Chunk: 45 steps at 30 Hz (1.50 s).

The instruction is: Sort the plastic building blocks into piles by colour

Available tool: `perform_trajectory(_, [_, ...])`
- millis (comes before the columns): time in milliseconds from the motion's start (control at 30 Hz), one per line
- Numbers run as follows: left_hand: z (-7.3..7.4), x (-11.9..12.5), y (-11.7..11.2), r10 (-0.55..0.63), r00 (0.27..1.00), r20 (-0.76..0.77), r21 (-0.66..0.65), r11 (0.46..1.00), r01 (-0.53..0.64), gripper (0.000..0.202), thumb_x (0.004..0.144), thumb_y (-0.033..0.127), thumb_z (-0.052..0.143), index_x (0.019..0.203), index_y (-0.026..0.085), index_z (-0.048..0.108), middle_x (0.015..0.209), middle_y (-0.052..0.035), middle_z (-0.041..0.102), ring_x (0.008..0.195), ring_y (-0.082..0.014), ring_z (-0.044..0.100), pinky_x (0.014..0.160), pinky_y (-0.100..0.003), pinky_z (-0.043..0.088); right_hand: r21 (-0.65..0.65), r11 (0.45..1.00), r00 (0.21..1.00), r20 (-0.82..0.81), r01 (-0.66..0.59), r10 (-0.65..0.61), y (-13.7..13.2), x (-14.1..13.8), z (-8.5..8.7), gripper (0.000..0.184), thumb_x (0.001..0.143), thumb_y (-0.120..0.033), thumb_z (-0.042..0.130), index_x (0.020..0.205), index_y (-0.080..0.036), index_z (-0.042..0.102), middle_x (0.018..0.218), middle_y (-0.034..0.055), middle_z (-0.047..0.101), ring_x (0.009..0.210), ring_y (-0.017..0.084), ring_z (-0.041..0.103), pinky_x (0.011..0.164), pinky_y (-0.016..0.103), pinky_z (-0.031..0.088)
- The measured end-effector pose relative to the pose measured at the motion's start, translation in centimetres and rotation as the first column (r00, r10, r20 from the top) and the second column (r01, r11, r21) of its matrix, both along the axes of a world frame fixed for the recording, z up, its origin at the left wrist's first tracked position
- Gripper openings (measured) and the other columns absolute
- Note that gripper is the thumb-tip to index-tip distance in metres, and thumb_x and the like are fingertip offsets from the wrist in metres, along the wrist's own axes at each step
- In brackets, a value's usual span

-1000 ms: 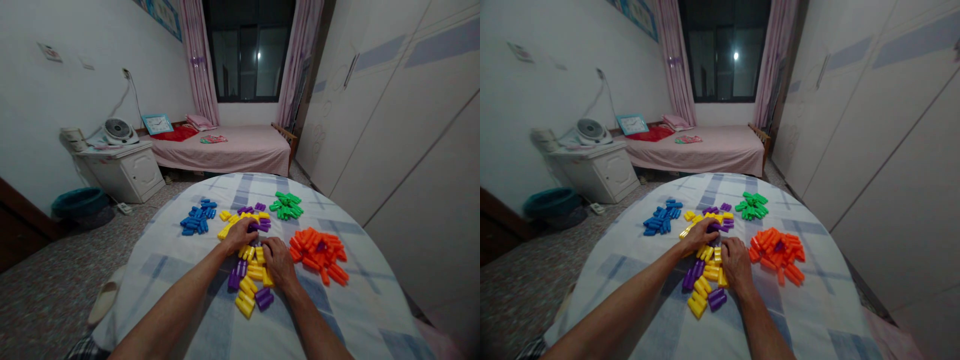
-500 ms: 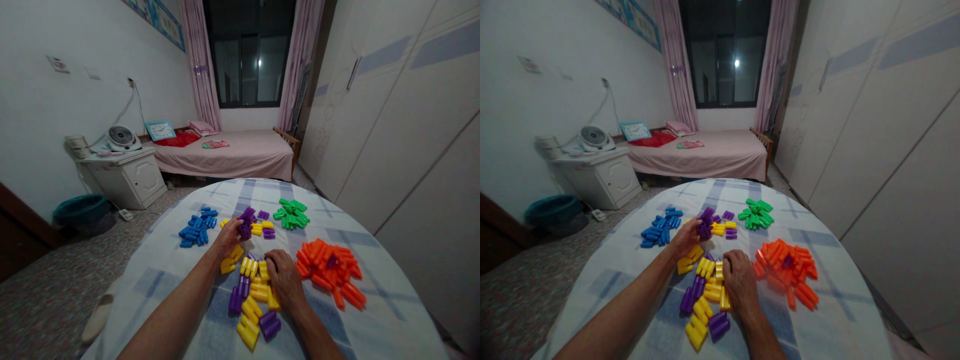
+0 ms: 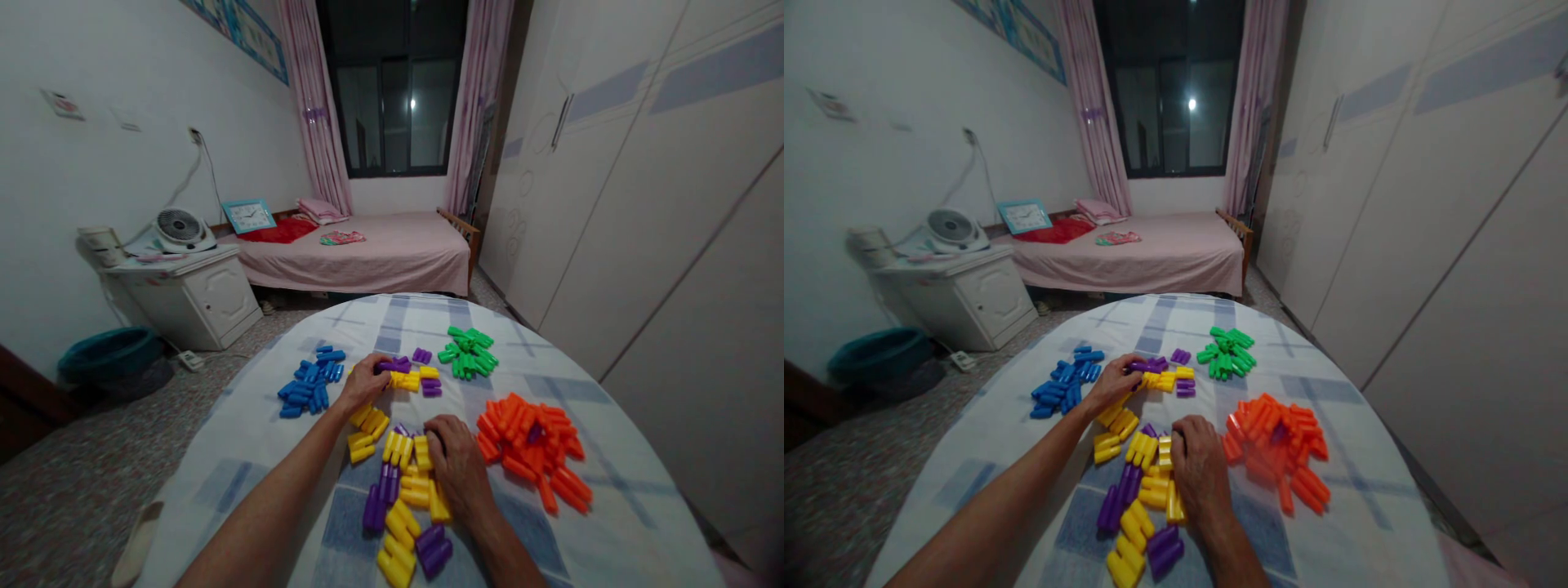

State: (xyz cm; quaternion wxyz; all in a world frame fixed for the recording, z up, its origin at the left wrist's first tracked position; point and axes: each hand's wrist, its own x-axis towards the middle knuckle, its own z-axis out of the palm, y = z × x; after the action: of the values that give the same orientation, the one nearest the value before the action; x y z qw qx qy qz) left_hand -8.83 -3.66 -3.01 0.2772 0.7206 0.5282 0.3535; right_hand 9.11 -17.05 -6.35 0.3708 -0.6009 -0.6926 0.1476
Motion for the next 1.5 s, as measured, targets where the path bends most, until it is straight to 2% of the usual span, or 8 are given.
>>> perform_trajectory(100, [0.6, 0.4, -0.2, -0.016, 0.994, -0.108, -0.025, 1.000, 0.013, 0.028, 0.072, 0.022, 0.052, 0.096, 0.017, 0.067, 0.082, -0.0009, 0.067, 0.076, -0.0144, 0.059, 0.070, -0.024, 0.046, 0.001, 1.000, 1.000, -0.010, 0.003, -0.003, 0.0, 0.0, 0.0, 0.020, 0.089, -0.020, 0.039, 0.091, -0.020, 0.059, 0.094, 0.0045, 0.059, 0.092, 0.018, 0.052, 0.083, 0.032, 0.037])
perform_trajectory(267, [1.5, 0.9, 0.9, 0.049, 0.925, -0.376, 0.034, 0.999, -0.039, 0.030, 0.078, 0.028, 0.050, 0.103, 0.017, 0.064, 0.103, -0.0045, 0.066, 0.094, -0.0168, 0.058, 0.081, -0.024, 0.043, 0.010, 1.000, 1.000, -0.008, 0.004, -0.004, -0.1, 0.0, -0.1, 0.018, 0.088, -0.020, 0.041, 0.090, -0.021, 0.059, 0.093, 0.0037, 0.060, 0.091, 0.018, 0.052, 0.082, 0.032, 0.038])
perform_trajectory(467, [1.6, 1.4, 3.4, -0.032, 0.866, -0.499, -0.054, 0.999, 0.005, 0.029, 0.073, 0.025, 0.054, 0.100, 0.020, 0.065, 0.095, -0.0043, 0.069, 0.085, -0.0176, 0.062, 0.070, -0.023, 0.043, 0.019, 1.000, 1.000, 0.001, 0.020, -0.020, 0.0, -0.1, -0.1, 0.017, 0.087, -0.019, 0.043, 0.089, -0.021, 0.060, 0.091, 0.0030, 0.060, 0.089, 0.017, 0.053, 0.080, 0.031, 0.038])
perform_trajectory(700, [1.5, 1.9, 5.3, -0.080, 0.841, -0.535, -0.114, 0.993, 0.022, 0.037, 0.065, 0.029, 0.065, 0.102, 0.022, 0.066, 0.098, -0.0031, 0.070, 0.087, -0.0192, 0.063, 0.068, -0.023, 0.044, 0.029, 0.999, 1.000, -0.016, 0.025, -0.024, 0.0, -0.1, -0.3, 0.017, 0.087, -0.018, 0.042, 0.087, -0.021, 0.059, 0.090, 0.0030, 0.061, 0.088, 0.017, 0.054, 0.080, 0.030, 0.039])
perform_trajectory(967, [1.1, 1.9, 5.1, -0.052, 0.840, -0.540, -0.096, 0.995, 0.000, 0.028, 0.073, 0.027, 0.057, 0.098, 0.023, 0.069, 0.089, -0.0028, 0.070, 0.086, -0.0183, 0.063, 0.070, -0.023, 0.043, 0.019, 1.000, 1.000, -0.010, 0.018, -0.018, 0.1, -0.1, -0.2, 0.017, 0.085, -0.015, 0.043, 0.087, -0.021, 0.059, 0.090, 0.0028, 0.060, 0.088, 0.017, 0.053, 0.080, 0.030, 0.039])
perform_trajectory(1200, [0.7, 1.9, 4.9, -0.095, 0.836, -0.540, -0.128, 0.991, 0.030, 0.047, 0.063, 0.025, 0.067, 0.110, 0.024, 0.064, 0.106, -0.0026, 0.064, 0.096, -0.0198, 0.060, 0.079, -0.024, 0.044, 0.029, 0.999, 1.000, -0.008, 0.028, -0.028, 0.0, -0.1, -0.2, 0.018, 0.086, -0.016, 0.042, 0.089, -0.021, 0.060, 0.091, 0.0035, 0.060, 0.088, 0.017, 0.054, 0.080, 0.030, 0.040])
perform_trajectory(1400, [0.6, 2.4, 4.4, -0.092, 0.871, -0.483, -0.095, 0.994, 0.052, 0.038, 0.065, 0.015, 0.060, 0.102, 0.021, 0.066, 0.108, -0.0048, 0.062, 0.096, -0.0197, 0.059, 0.084, -0.026, 0.043, 0.020, 1.000, 1.000, -0.015, 0.020, -0.019, 0.0, -0.1, -0.2, 0.018, 0.086, -0.015, 0.042, 0.089, -0.021, 0.059, 0.091, 0.0035, 0.060, 0.089, 0.017, 0.054, 0.081, 0.032, 0.040])
perform_trajectory(1500, [0.4, 2.4, 5.1, -0.079, 0.907, -0.413, -0.102, 0.994, 0.040, 0.030, 0.066, 0.015, 0.060, 0.095, 0.019, 0.067, 0.100, -0.0042, 0.065, 0.092, -0.0189, 0.059, 0.081, -0.025, 0.044, 0.014, 1.000, 1.000, -0.014, 0.021, -0.021, 0.0, -0.1, -0.2, 0.016, 0.085, -0.015, 0.044, 0.088, -0.021, 0.058, 0.091, 0.0033, 0.060, 0.089, 0.018, 0.054, 0.080, 0.032, 0.040])
